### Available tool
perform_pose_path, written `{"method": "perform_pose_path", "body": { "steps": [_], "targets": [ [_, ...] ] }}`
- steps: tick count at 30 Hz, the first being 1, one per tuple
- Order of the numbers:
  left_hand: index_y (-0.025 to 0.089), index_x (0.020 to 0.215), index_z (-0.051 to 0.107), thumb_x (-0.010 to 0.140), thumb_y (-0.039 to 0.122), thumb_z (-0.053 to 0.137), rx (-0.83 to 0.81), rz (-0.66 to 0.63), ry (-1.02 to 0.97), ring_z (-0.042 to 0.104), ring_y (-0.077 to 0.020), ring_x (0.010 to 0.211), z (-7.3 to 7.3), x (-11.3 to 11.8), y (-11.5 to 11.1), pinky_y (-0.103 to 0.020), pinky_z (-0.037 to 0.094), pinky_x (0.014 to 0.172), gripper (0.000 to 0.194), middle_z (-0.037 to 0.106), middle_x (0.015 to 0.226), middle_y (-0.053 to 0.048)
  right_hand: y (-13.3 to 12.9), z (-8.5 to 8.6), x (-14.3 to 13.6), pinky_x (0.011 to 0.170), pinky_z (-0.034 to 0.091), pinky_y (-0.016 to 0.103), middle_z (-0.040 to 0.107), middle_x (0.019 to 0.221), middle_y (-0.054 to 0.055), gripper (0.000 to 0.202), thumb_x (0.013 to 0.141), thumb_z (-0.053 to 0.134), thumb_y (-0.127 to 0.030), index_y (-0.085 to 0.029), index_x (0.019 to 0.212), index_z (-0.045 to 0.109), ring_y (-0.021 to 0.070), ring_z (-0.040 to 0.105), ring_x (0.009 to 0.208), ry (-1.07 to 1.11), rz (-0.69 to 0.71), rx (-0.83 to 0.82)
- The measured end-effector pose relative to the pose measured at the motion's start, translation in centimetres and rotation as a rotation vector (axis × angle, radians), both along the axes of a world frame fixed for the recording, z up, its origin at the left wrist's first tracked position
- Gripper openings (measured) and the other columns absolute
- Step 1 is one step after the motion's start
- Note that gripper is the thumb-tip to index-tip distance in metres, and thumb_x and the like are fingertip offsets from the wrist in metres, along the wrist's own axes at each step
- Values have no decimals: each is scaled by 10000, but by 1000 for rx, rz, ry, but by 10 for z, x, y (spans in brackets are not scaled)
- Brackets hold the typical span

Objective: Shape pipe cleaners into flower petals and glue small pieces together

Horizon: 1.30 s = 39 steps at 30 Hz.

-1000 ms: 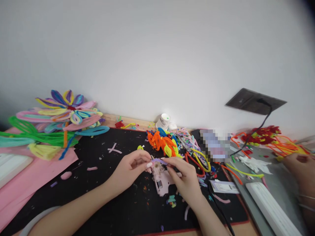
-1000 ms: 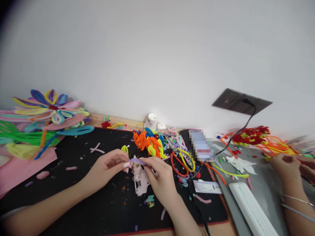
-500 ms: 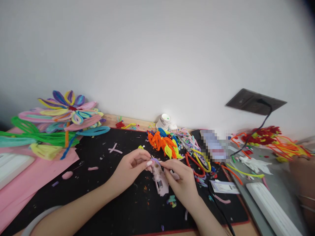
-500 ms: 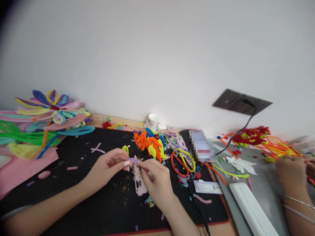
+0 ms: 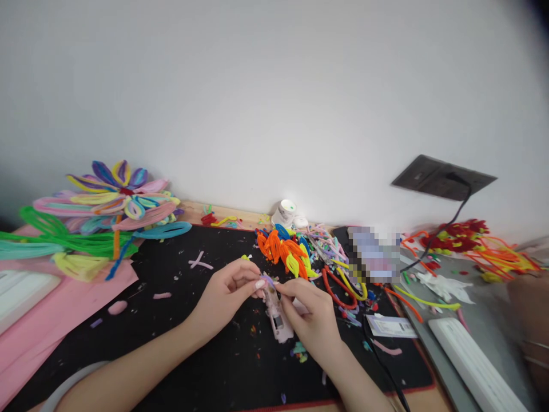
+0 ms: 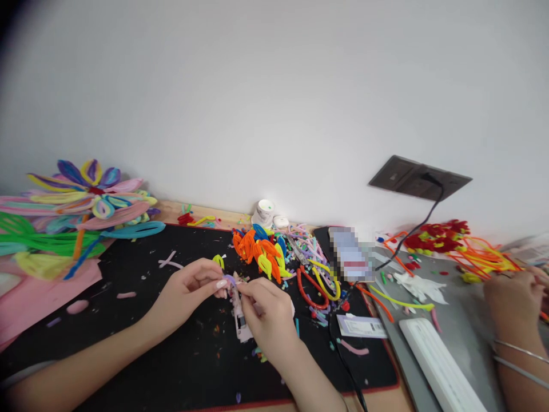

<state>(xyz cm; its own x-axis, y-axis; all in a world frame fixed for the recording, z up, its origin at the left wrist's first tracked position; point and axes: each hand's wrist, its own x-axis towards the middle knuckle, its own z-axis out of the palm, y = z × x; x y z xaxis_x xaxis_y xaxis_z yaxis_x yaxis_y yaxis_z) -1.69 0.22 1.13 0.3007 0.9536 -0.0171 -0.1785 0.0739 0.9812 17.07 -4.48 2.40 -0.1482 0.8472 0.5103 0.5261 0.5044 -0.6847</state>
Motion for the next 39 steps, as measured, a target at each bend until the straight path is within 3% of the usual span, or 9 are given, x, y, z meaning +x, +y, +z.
{"method": "perform_pose_path", "body": {
  "steps": [11,21,39],
  "targets": [
    [196,883,654,775,258,785,11,22,-31,742,-169,680,2,1,-3,-303,644,716,181,755,740,2,0,1,-2,651,573,277,753,802,79,183,959,582,-130,-213,871,720,199,721,714,1,-32,-7],
    [190,828,660,772,273,785,45,30,4,749,-174,673,3,0,-2,-303,648,710,160,747,716,8,2,-4,-3,640,543,232,732,749,54,177,919,600,-54,-172,873,725,160,692,661,5,-36,101],
    [181,759,657,755,294,817,39,64,9,746,-169,665,0,1,-2,-290,627,697,196,749,699,3,2,-8,-8,617,542,223,708,733,46,190,901,596,-25,-165,838,708,145,662,630,15,-60,150]
  ]
}}
